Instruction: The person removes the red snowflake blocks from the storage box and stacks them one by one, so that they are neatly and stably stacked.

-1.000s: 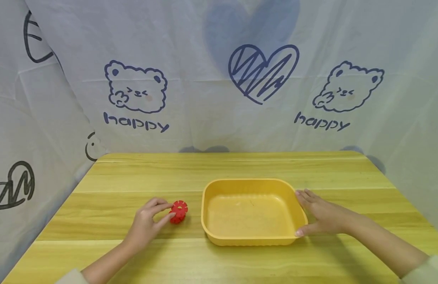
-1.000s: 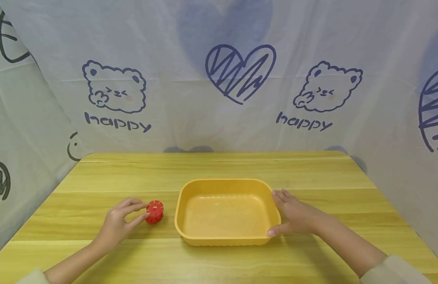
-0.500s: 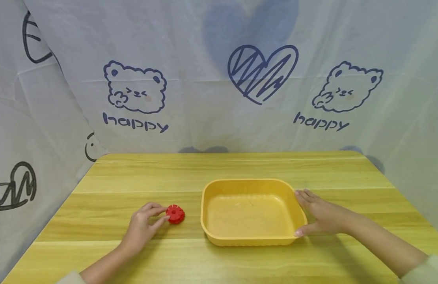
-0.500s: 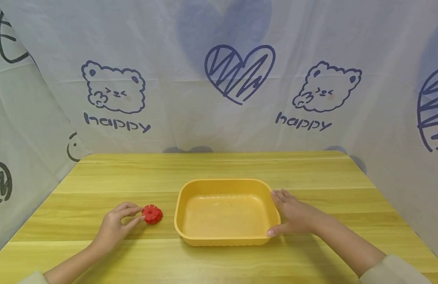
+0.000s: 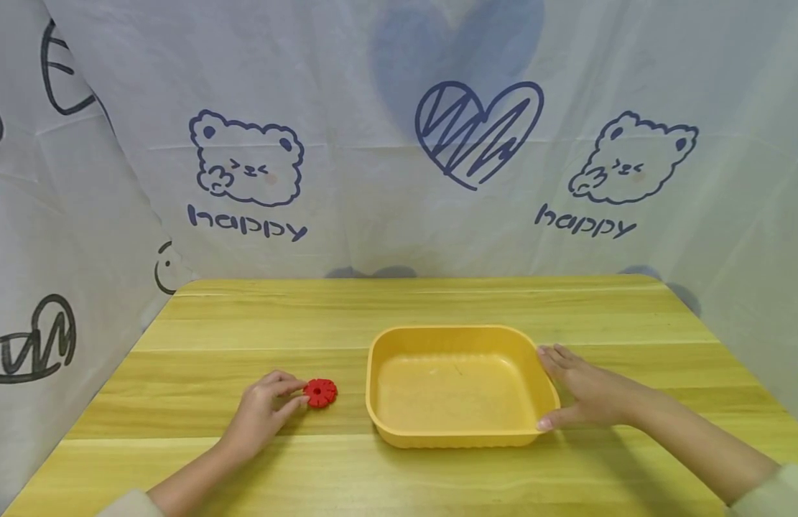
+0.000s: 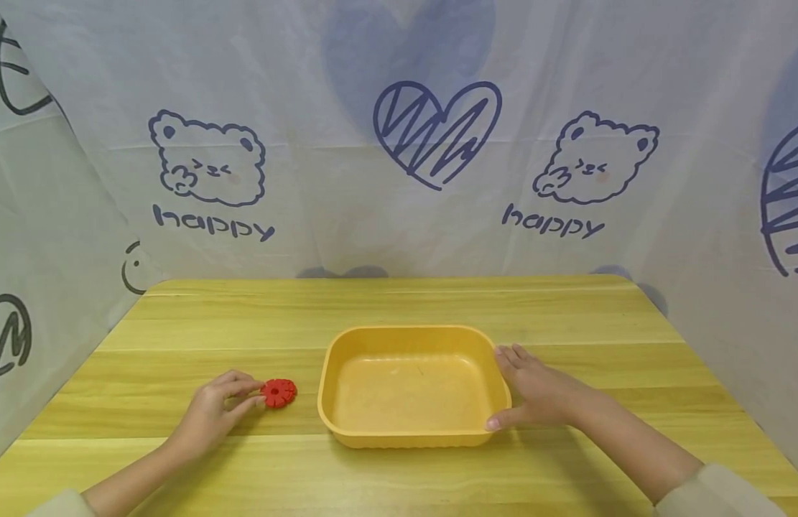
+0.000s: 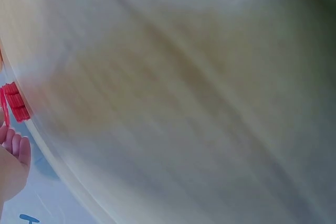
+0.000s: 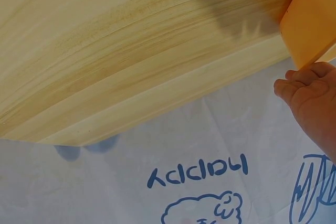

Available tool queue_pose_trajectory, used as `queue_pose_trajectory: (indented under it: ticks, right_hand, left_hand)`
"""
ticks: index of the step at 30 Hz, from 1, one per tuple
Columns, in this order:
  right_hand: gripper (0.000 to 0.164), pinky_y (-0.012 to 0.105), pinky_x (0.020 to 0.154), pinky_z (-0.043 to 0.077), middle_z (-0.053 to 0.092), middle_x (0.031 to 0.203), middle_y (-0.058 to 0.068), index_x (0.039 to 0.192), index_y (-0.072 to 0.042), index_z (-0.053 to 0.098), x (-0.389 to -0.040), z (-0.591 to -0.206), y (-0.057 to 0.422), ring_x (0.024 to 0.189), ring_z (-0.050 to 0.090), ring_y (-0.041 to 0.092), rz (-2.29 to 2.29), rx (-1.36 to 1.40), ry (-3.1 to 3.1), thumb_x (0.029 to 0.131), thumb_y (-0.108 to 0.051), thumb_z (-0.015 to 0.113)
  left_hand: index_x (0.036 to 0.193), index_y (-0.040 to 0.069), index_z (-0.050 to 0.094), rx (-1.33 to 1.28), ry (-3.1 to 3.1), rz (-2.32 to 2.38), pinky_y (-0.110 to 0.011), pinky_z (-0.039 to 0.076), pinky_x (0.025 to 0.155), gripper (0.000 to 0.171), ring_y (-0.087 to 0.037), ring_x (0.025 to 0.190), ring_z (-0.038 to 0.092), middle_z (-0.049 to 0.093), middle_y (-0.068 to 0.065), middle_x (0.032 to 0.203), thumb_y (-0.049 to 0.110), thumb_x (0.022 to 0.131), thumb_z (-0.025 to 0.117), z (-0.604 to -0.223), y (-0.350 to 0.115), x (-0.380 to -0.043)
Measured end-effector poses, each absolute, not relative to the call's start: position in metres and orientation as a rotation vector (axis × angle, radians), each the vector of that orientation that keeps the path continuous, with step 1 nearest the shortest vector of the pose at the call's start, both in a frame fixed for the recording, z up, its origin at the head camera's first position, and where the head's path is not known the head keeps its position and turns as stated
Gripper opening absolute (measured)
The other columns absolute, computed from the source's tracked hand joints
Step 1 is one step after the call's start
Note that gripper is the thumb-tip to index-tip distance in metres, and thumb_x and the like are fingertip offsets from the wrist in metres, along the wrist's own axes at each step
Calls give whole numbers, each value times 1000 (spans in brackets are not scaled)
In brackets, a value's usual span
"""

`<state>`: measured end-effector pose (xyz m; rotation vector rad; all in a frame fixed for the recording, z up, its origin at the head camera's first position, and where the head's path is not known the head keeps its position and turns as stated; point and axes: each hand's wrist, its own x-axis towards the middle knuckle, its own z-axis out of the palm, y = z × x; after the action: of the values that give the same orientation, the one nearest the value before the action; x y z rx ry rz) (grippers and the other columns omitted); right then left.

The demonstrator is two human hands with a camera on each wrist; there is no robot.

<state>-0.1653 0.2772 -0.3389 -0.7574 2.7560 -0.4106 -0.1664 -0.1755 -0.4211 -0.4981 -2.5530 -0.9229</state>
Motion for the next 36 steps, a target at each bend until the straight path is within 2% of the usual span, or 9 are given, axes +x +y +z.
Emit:
queue_pose_trajectory:
  ticks: [23, 36]
  right_hand:
    - [105, 65, 106, 19, 16, 146, 36, 140, 16, 19, -167, -340, 278, 133, 13, 56, -414, -781, 2750, 77, -52, 67]
    - [106, 65, 105, 20, 18, 145, 36, 139, 16, 20, -167, -340, 279, 132, 14, 56, -422, -787, 2757, 76, -55, 67]
  left_hand:
    - [94, -4, 70, -483, -2650, -918, -22, 53, 64, 20, -14, 78, 60, 64, -6, 88, 3, 76, 73, -419, -173, -167]
    - [93, -4, 70, -493, -2641, -932, -24, 54, 65, 19, -15, 78, 61, 64, -5, 88, 3, 76, 73, -418, -173, -168]
